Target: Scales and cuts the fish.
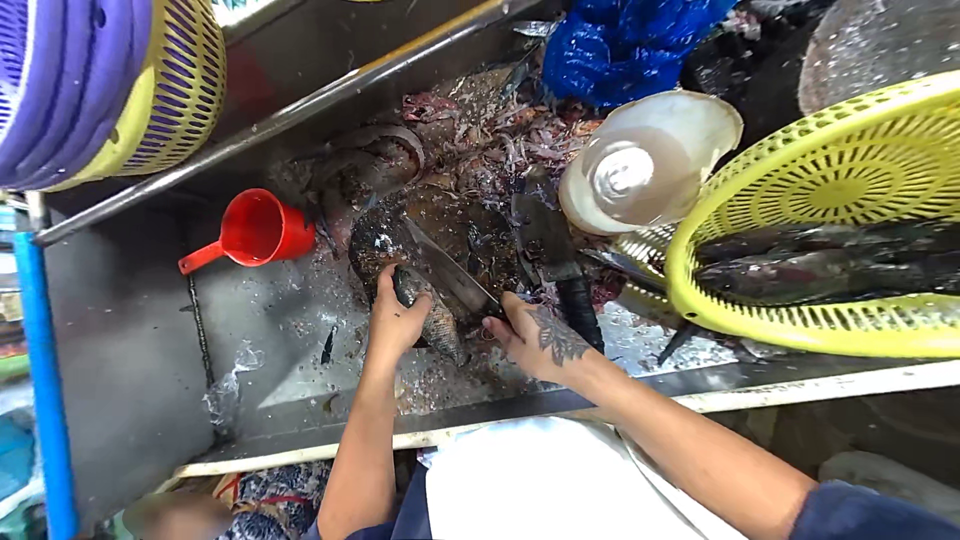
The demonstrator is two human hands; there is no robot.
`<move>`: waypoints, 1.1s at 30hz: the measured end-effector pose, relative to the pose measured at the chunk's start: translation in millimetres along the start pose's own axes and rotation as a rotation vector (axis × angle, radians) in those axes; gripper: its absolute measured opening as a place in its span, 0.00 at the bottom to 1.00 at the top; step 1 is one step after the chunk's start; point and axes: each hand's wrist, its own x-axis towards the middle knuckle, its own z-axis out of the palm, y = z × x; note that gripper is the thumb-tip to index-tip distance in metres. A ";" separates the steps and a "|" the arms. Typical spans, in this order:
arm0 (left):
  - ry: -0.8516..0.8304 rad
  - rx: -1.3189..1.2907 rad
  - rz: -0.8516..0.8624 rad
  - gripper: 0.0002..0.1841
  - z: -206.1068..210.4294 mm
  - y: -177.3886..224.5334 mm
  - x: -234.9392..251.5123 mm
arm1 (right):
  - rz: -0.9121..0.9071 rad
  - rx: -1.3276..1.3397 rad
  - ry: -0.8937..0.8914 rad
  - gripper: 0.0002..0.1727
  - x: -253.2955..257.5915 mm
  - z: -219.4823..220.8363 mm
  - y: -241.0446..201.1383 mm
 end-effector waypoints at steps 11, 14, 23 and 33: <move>-0.040 0.904 0.439 0.40 -19.7 -0.5 -6.4 | 0.028 0.502 0.021 0.17 -27.2 -22.0 63.6; -0.064 0.714 0.551 0.43 -17.9 -23.2 4.1 | 0.118 0.348 0.031 0.16 -29.7 -32.0 51.2; -0.034 0.496 0.562 0.34 5.9 -3.4 5.2 | 0.003 -0.192 0.022 0.19 -38.6 -33.7 34.1; 0.453 0.670 0.723 0.23 57.8 -24.8 -33.6 | -0.008 -1.143 0.417 0.16 -102.8 -57.4 -10.0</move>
